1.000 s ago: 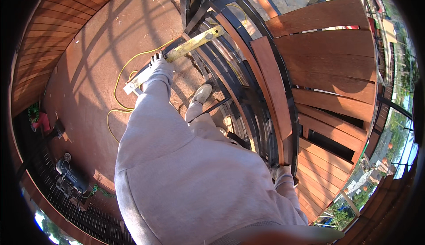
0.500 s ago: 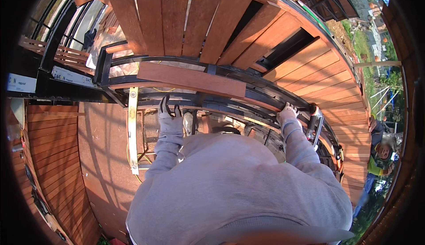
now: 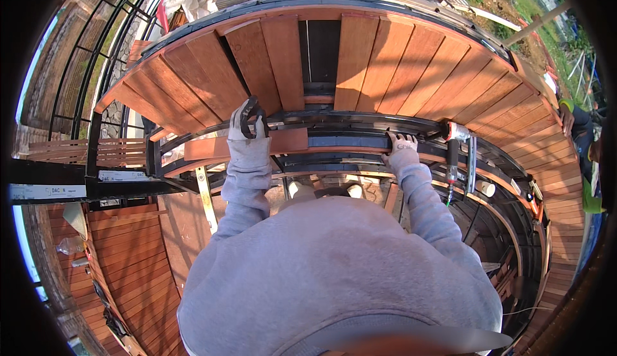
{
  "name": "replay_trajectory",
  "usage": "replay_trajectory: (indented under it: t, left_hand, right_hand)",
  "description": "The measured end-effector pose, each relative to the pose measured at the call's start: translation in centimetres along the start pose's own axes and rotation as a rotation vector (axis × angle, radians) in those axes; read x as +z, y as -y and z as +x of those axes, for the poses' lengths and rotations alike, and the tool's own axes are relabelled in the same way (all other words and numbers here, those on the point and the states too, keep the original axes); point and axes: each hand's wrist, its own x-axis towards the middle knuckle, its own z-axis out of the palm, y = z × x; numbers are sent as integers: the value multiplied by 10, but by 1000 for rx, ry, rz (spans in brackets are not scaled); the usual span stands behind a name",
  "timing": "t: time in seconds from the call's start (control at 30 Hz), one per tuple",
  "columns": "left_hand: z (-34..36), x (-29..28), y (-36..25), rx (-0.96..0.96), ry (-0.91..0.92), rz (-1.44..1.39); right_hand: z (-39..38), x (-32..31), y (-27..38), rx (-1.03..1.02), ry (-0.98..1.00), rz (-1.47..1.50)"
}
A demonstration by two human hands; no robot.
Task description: The person installs wooden planks onto a curved wooden structure, using a spirit level to check alignment and a nail gun to secure each plank. The person repeatedly measures, positions, and fastens planks along the curved edge.
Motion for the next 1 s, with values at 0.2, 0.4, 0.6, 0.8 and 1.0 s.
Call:
replay_trajectory:
  t: [0.2, 0.4, 0.6, 0.8, 1.0]
  left_hand:
    - [30, -5, -22, 208, 1, 116]
    - [123, -26, -53, 625, 20, 348]
    - [181, -26, -40, 723, 146, 719]
    - [196, -27, -19, 763, 191, 618]
    - [189, -24, -11, 788, 138, 549]
  right_hand:
    - [2, 10, -8, -31, -51, 23]
    - [0, 1, -1, 21, -44, 55]
    - [6, 5, 3, 117, 56, 5]
    - [8, 8, 4, 115, -47, 41]
    - [8, 10, 6, 156, 29, 23]
